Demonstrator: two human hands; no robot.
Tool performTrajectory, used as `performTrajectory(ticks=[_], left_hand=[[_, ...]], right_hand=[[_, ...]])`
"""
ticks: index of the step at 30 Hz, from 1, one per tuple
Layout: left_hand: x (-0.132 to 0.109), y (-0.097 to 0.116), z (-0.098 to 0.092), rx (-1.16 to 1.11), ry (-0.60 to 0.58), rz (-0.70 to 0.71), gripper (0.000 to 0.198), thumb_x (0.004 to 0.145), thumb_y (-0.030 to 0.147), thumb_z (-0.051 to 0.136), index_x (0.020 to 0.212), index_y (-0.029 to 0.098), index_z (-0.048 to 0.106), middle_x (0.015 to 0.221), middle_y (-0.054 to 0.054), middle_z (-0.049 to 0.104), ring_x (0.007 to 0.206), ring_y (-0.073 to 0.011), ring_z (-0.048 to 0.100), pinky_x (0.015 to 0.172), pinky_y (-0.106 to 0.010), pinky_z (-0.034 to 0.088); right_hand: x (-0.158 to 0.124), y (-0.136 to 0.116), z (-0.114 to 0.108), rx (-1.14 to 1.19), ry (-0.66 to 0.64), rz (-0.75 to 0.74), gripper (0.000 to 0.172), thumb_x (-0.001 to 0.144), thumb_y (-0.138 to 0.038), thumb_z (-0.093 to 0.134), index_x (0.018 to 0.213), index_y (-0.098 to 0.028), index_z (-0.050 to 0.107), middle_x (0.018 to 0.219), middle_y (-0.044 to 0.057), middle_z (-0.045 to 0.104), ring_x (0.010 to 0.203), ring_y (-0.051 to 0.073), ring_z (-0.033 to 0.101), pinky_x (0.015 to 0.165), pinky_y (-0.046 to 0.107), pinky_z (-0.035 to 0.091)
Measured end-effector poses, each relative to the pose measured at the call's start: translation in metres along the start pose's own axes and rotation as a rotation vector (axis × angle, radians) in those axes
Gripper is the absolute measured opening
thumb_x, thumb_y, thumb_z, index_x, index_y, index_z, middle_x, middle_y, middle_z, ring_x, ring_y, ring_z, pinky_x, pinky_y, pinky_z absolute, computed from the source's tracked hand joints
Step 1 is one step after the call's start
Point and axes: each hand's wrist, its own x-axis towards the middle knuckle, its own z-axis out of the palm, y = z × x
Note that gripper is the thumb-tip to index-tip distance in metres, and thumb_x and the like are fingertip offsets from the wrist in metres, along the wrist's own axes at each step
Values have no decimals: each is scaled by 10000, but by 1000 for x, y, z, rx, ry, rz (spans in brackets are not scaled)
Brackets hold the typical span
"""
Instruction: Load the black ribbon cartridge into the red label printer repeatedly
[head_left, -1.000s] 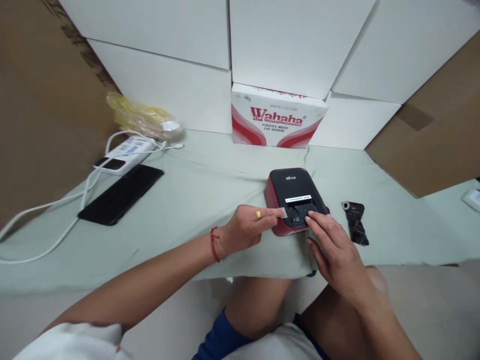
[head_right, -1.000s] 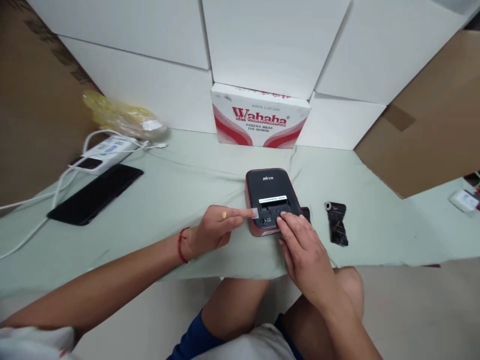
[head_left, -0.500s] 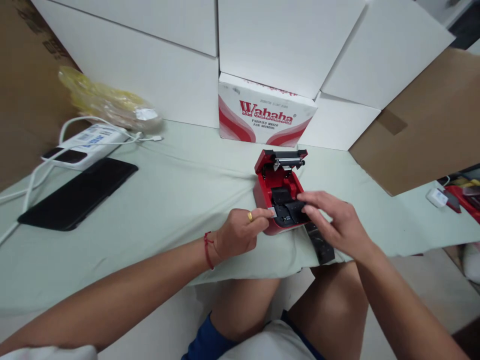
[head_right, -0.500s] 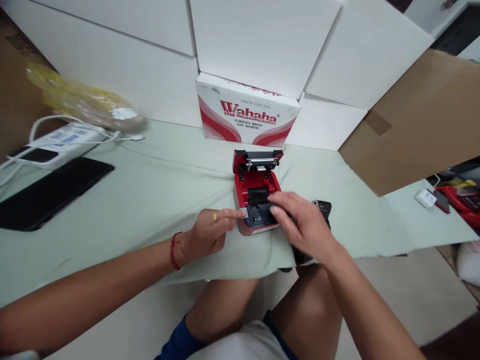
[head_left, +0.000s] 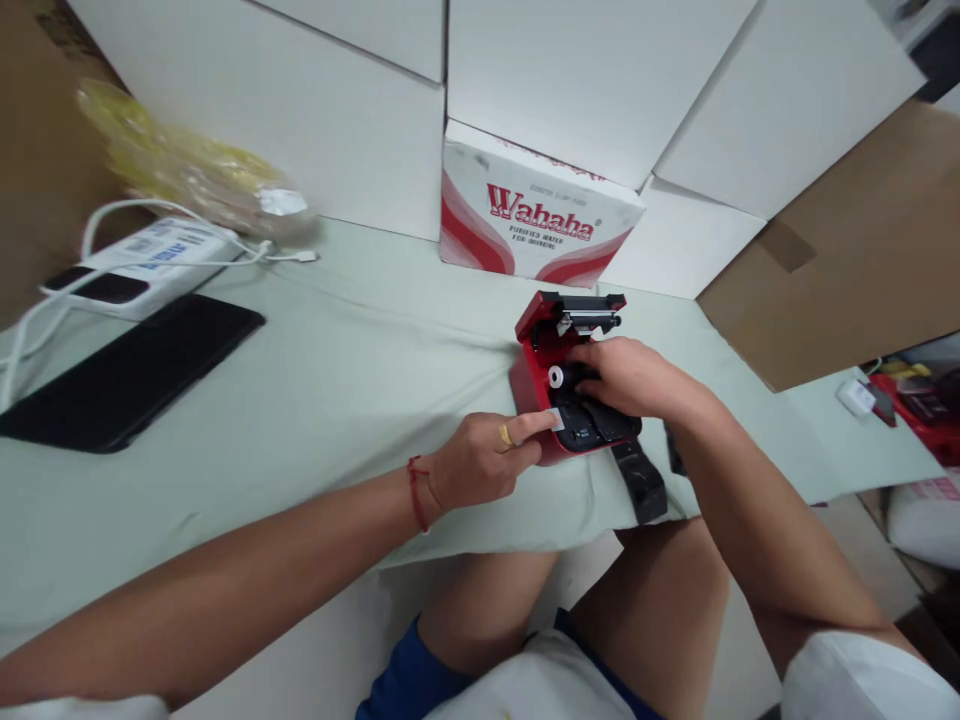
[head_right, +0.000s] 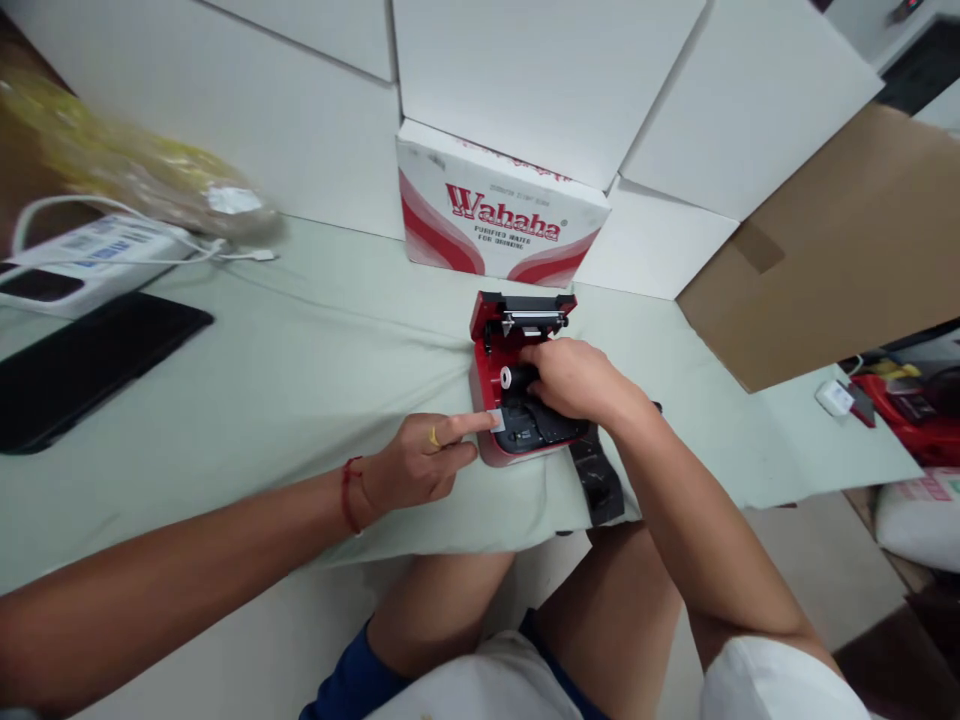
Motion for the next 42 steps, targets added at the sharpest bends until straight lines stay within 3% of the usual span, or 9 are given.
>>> performTrajectory(ticks=[5, 9, 14, 17, 21, 27, 30, 37, 42], left_hand=[[3, 1, -2, -41, 6, -14, 273, 857, 10, 423, 693, 168, 574, 1180, -62, 781, 616, -83, 632, 595, -231, 522], [4, 0, -2, -37, -4, -22, 285, 820, -8, 409, 649, 168, 555, 1196, -63, 780, 584, -77, 607, 565, -241, 501], [4, -1, -2, -5, -29, -9, 283, 792, -11, 408, 624, 171, 547, 1179, -54, 790, 519, -69, 549, 528, -255, 476], [3, -2, -2, -36, -18, -2, 281, 798, -12, 410, 635, 172, 547, 1182, -62, 788, 525, -76, 563, 518, -260, 478], [3, -3, -3, -69, 10, -9, 260, 815, 0, 424, 700, 178, 574, 1185, -51, 783, 566, -78, 601, 532, -247, 499], [5, -3, -3, -66, 27, -2, 261, 838, -1, 439, 782, 188, 610, 1169, -39, 787, 622, -83, 647, 591, -237, 545], [3, -4, -3, -55, 0, -6, 265, 831, 2, 436, 730, 184, 600, 1182, -32, 783, 640, -88, 661, 603, -245, 548], [4, -4, -2, -40, 2, 11, 274, 827, -5, 421, 686, 170, 578, 1172, -71, 785, 547, -82, 603, 524, -257, 498], [3, -3, -1, -69, -15, -4, 261, 819, 5, 437, 719, 172, 611, 1232, -58, 767, 602, -91, 641, 575, -261, 526]], right_hand=[[-90, 59, -42, 288, 42, -5, 558, 955, -580, 547, 1419, -277, 614, 908, 33, 764, 709, 204, 659, 654, 317, 495], [-132, 110, -44, 337, -202, 56, 533, 938, -592, 584, 1345, -258, 669, 1081, 71, 776, 892, 247, 708, 768, 339, 534], [-109, 132, 6, 350, -474, 27, 439, 829, -439, 678, 1204, -221, 747, 1081, 50, 782, 941, 245, 714, 836, 323, 540], [-85, 132, 42, 318, -434, 50, 347, 743, -325, 714, 1069, -229, 782, 950, 21, 783, 851, 218, 706, 788, 302, 537], [-70, 133, 68, 297, -292, 90, 399, 734, -230, 708, 1130, -239, 756, 1084, 31, 783, 965, 218, 708, 860, 309, 533], [-70, 127, 61, 283, -69, 123, 288, 941, -268, 548, 1152, -196, 730, 1090, 57, 782, 938, 188, 713, 862, 287, 516], [-60, 111, 63, 267, 4, 65, 323, 930, -232, 567, 1220, -213, 709, 1235, 66, 737, 1038, 193, 686, 911, 287, 485], [-38, 76, 81, 215, -54, -70, 296, 906, -190, 598, 1171, -187, 730, 1180, 99, 736, 970, 207, 689, 828, 275, 484], [-79, 90, 37, 283, -199, -222, 319, 926, -238, 611, 1219, -266, 733, 1179, 37, 751, 1018, 191, 703, 903, 282, 517]])
